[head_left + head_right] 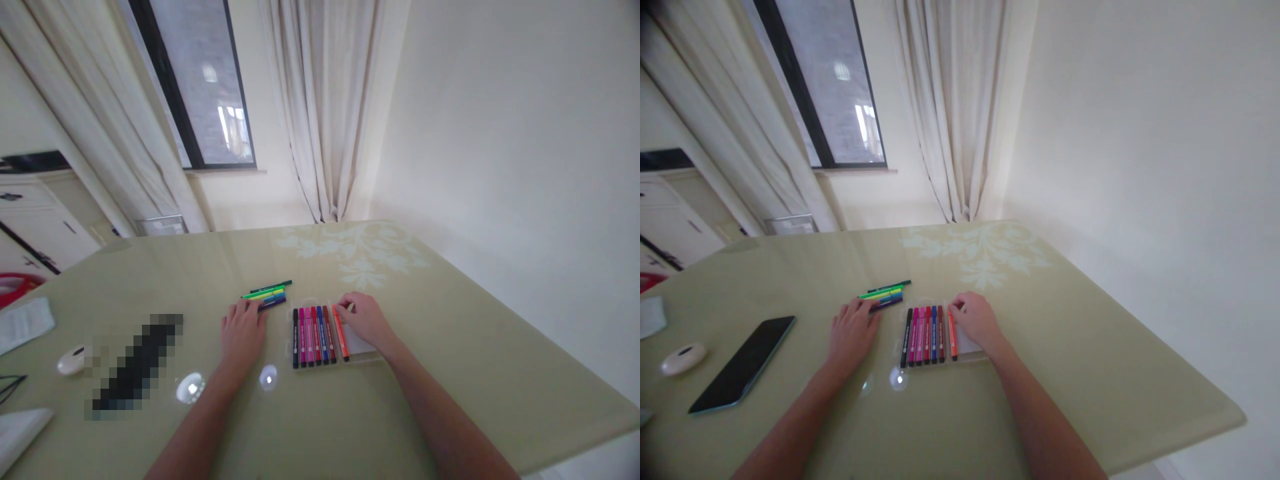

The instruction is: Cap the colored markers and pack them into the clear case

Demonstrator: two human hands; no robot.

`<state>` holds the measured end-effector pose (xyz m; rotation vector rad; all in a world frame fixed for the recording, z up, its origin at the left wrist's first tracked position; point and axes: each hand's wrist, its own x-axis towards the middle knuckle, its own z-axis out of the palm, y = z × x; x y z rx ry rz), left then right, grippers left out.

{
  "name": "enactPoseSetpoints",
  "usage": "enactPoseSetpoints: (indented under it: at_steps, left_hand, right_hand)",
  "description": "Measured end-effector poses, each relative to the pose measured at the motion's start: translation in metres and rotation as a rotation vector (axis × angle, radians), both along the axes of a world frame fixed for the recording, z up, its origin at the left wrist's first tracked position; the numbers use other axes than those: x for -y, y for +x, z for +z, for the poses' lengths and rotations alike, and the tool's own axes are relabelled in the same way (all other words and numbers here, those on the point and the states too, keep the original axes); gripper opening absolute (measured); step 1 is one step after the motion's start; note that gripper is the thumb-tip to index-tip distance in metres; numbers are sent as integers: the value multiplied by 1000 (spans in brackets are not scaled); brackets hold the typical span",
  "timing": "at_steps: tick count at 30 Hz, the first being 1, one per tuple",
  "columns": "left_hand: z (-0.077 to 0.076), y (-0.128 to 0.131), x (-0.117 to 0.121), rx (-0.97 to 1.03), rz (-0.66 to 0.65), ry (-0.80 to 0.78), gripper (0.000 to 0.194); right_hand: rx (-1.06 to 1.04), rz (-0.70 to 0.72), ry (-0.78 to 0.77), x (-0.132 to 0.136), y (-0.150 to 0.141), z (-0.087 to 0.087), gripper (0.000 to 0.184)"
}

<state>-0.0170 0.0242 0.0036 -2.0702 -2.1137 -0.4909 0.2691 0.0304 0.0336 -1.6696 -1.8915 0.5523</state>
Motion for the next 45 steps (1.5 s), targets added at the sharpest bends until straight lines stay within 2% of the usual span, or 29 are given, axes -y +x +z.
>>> enactPoseSetpoints:
  at_steps: [4,6,10,13,16,19,22,24,26,32,38,42,45]
  left_hand:
    - [-1,1,-2,43,-10,-22,22]
    - [0,8,-1,177,-58,-1,21]
    - [6,36,11,672,-342,-45,23]
    - [10,60,27,808,-474,-106,21]
    - [11,73,41,875,-530,-147,20]
    - [9,77,49,753,-600,-148,23]
    - [6,80,55,447,-755,-90,32]
    - [3,82,58,278,-832,-76,41]
    - [2,83,59,178,-848,-84,45]
    - [8,79,56,81,-826,-85,52]
    - [10,81,56,-15,-866,-58,47]
    - [8,82,57,-5,-861,-47,45]
    - [9,82,58,3,-850,-53,45]
  right_hand:
    - [-38,14,27,0,-1,0,14]
    - [-83,40,46,0,-3,0,15]
    - [-309,130,28,4,-13,2,20]
    - [-531,185,-30,7,-20,4,29]
    - [-676,168,-81,7,-21,7,34]
    - [-770,64,-53,2,-12,8,37]
    - [-787,-49,15,-6,5,7,37]
    - [-735,-69,23,-10,16,5,36]
    - [-673,-49,-8,-12,22,2,36]
    - [-520,31,-123,-13,14,-12,24]
    - [-342,38,-5,-10,0,-17,4]
    - [-86,98,103,-7,-2,-14,9]
    - [-15,100,123,-6,-2,-13,9]
